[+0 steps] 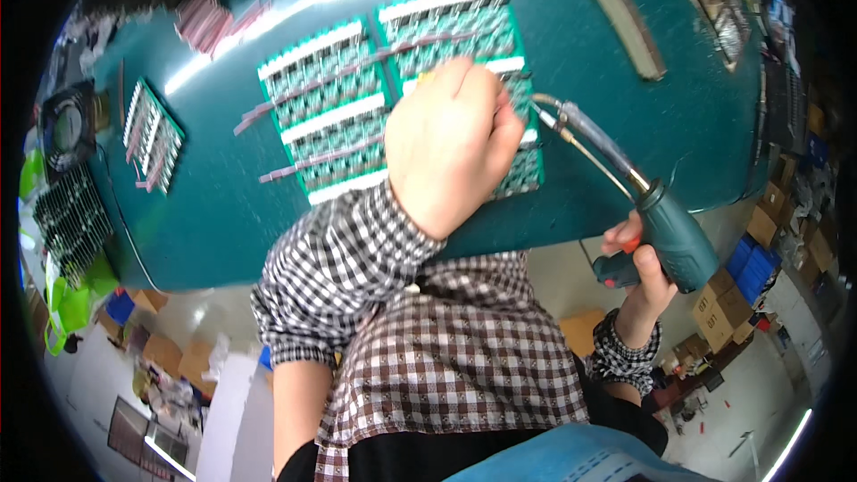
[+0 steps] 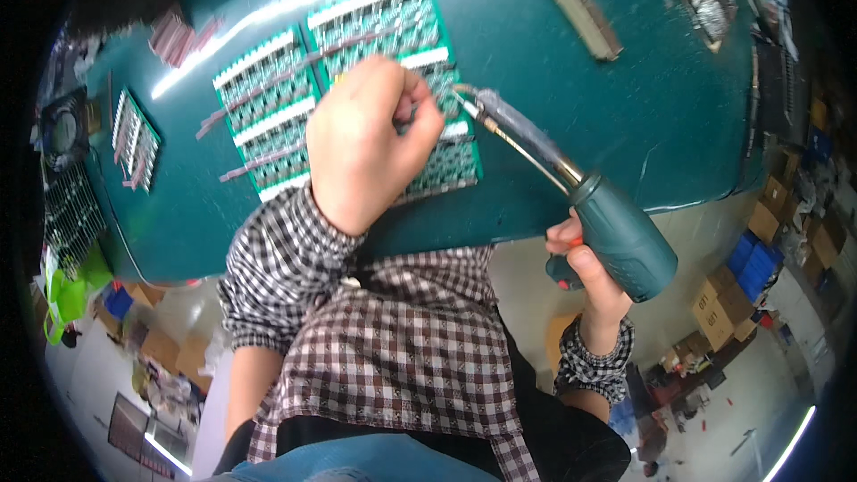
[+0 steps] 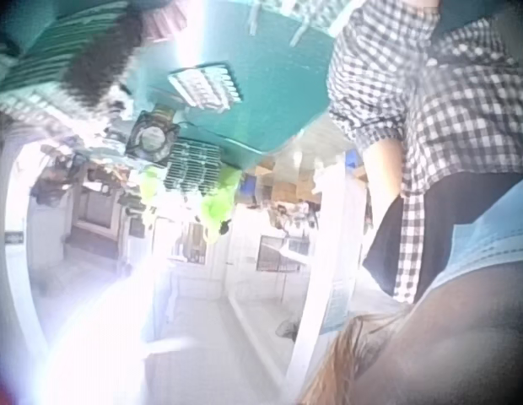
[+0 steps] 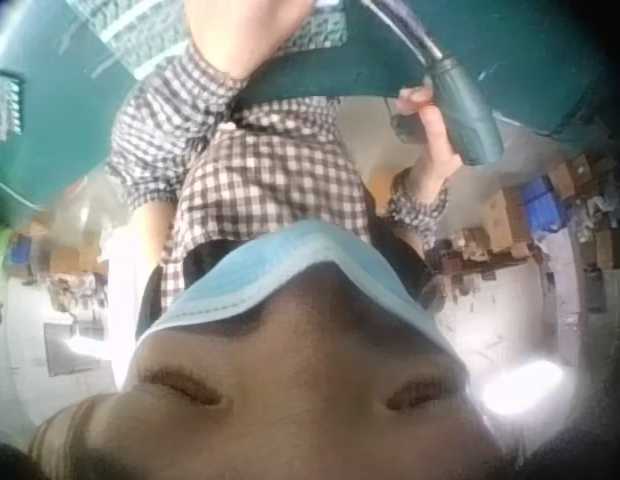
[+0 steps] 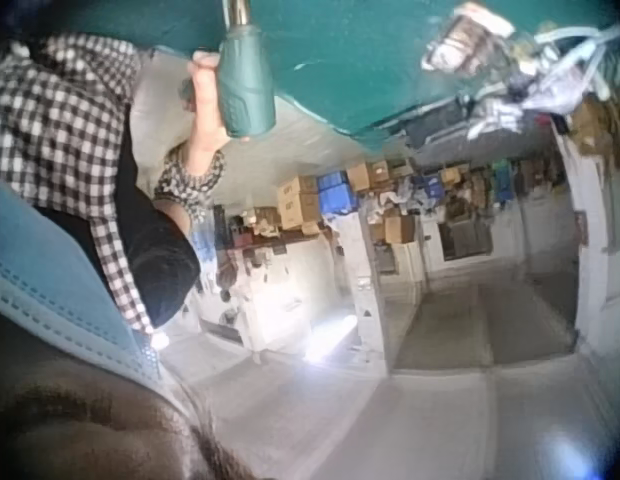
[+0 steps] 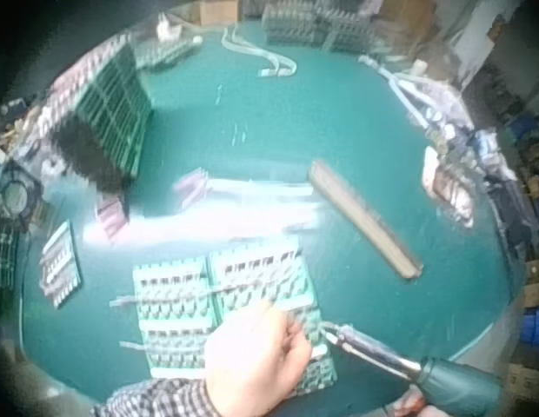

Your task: The person solders wires onto circuit boards using a soldering gun. They exchange an empty solder spool with another person for a new spool, thread the solder wire into the soldering gun, and solder wires onto the circuit boards.

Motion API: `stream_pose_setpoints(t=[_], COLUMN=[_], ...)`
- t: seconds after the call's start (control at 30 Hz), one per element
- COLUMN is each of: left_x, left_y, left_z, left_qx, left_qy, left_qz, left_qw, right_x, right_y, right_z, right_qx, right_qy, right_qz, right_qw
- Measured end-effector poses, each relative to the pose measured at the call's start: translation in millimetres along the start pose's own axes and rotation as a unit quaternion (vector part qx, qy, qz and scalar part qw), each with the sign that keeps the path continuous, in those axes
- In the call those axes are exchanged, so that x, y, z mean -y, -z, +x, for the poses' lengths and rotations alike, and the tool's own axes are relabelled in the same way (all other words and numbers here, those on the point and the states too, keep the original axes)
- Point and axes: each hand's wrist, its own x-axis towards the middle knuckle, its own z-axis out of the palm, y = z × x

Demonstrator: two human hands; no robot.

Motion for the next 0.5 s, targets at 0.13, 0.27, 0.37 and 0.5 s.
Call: stream_pose_setpoints(t=[0.13, 0.27, 0.37, 0.5], left_x=[5.4, 7.5, 0.7, 3.2], left_y=[3.8, 2.5, 4.7, 4.6], left_z=[-4.7, -17.1, -21.9, -26.2], left_qx=[0.026, 0.056, 0.069, 0.069], left_qy=[0.016, 0.057, 0.042, 0.051], left_qz=[0.018, -0.005, -0.016, -0.009], left_qw=[0.999, 0.997, 0.997, 0.996], right_x=[-18.0, -27.3, -19.3, -12.7], right_y=[12.6, 36.2, 51.1, 53.5], right_z=[17.9, 33.6, 28.4, 31.3], right_qx=[-0.056, -0.125, -0.176, -0.195], right_qy=[-0.002, 0.016, -0.007, -0.008], right_qz=[0.194, 0.295, 0.337, 0.333], right_qw=[0.979, 0.947, 0.925, 0.922])
